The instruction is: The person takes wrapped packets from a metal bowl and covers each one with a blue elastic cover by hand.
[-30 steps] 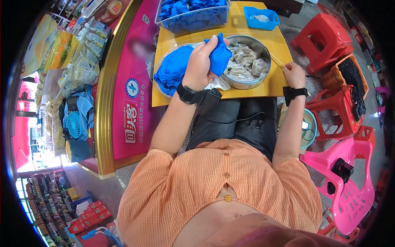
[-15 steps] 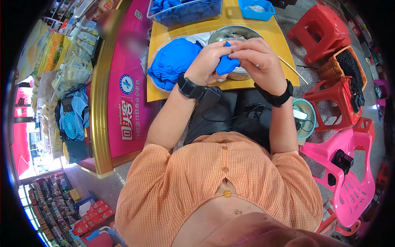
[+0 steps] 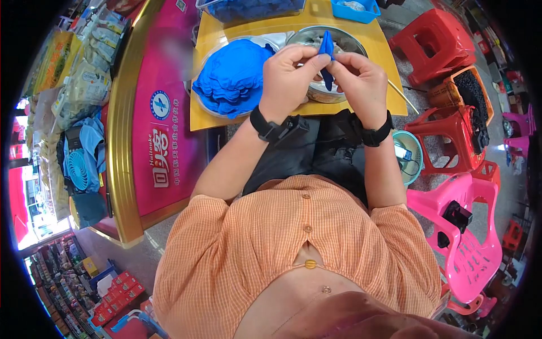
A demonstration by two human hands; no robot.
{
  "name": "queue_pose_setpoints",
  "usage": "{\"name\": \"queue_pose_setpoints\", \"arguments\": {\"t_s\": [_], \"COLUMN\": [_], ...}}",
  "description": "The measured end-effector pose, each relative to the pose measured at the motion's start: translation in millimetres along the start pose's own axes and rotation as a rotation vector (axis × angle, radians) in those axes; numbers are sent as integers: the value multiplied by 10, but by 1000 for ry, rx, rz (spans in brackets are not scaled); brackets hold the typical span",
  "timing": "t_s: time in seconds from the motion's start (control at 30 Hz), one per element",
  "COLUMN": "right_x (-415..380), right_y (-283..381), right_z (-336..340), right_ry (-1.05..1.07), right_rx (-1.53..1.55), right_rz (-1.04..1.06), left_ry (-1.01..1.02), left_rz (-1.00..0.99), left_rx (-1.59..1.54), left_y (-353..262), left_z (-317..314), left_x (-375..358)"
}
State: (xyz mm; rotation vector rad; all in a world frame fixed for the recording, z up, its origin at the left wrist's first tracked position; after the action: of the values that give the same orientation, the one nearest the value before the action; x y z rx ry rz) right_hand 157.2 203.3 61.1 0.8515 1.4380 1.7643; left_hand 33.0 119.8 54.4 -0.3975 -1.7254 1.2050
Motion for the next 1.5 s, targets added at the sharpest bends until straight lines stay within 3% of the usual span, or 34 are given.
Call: {"name": "queue_pose_setpoints", "arguments": {"t_s": [0.07, 0.2, 0.27, 0.3, 0.57, 0.67, 0.73, 0.8, 0.87, 0.9, 0.93, 1.03, 1.07, 1.17, 1.33, 1.4, 1.43, 1.47, 1.5], "right_x": [44, 173, 245, 281, 437, 486, 551, 666, 778, 812, 880, 781, 767, 655, 780, 894, 832, 776, 738], "right_y": [44, 194, 237, 261, 320, 342, 320, 313, 240, 239, 162, -132, -215, -471, -378, -512, -512, -493, -499], "right_z": [34, 28, 11, -28, -239, -262, -271, -234, -190, -148, -71, -158, -138, -204, -65, 83, 77, 69, 77], "right_ry": [-70, -20, -20, 11, 161, 187, 252, 320, 411, 381, 380, 589, 594, 696, 707, 761, 860, 857, 828], "right_rx": [-15, 17, -6, -28, -210, -235, -243, -253, -502, -731, -735, -1144, -1146, -1438, -1184, -499, -375, -373, -167], "right_rz": [-9, 36, 45, 51, 33, 2, 4, 9, 6, 122, 117, 478, 473, 458, 506, -114, -272, -267, -377], "left_ry": [-20, -39, 5, -56, -95, -154, -168, -173, -177, -172, -166, -128, -102, -107, -61, -51, -49, -52, -54], "left_rz": [-59, 62, 70, 82, -1, -55, -447, -389, -329, -241, -153, -62, 22, 22, 102, 131, 128, 146, 163], "left_rx": [14, 6, -68, -312, -223, 41, 454, 386, 319, 307, 295, 223, 162, 146, 104, 81, 83, 74, 66], "left_y": [35, 127, 184, 202, 194, 198, -105, -83, -58, 8, 92, 268, 354, 355, 462, 481, 483, 502, 519], "left_z": [0, 57, 89, 98, 264, 403, 428, 459, 519, 578, 633, 711, 698, 674, 655, 628, 619, 610, 597], "left_x": [41, 124, 151, 162, 245, 310, 349, 358, 340, 334, 330, 299, 277, 253, 220, 204, 204, 200, 198]}}
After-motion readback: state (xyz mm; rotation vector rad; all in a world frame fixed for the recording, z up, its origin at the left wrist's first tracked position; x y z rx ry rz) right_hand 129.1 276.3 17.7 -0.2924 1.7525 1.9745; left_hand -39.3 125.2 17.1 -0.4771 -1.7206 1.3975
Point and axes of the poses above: each hand's wrist, its own x-axis towards the middle knuckle, its own z-axis out of the back of the hand, y = z × x, the point moved 8 cm from there along x, towards the middle knuckle, and after that the axes turned 13 degrees about -z, right-handed, at the moved point
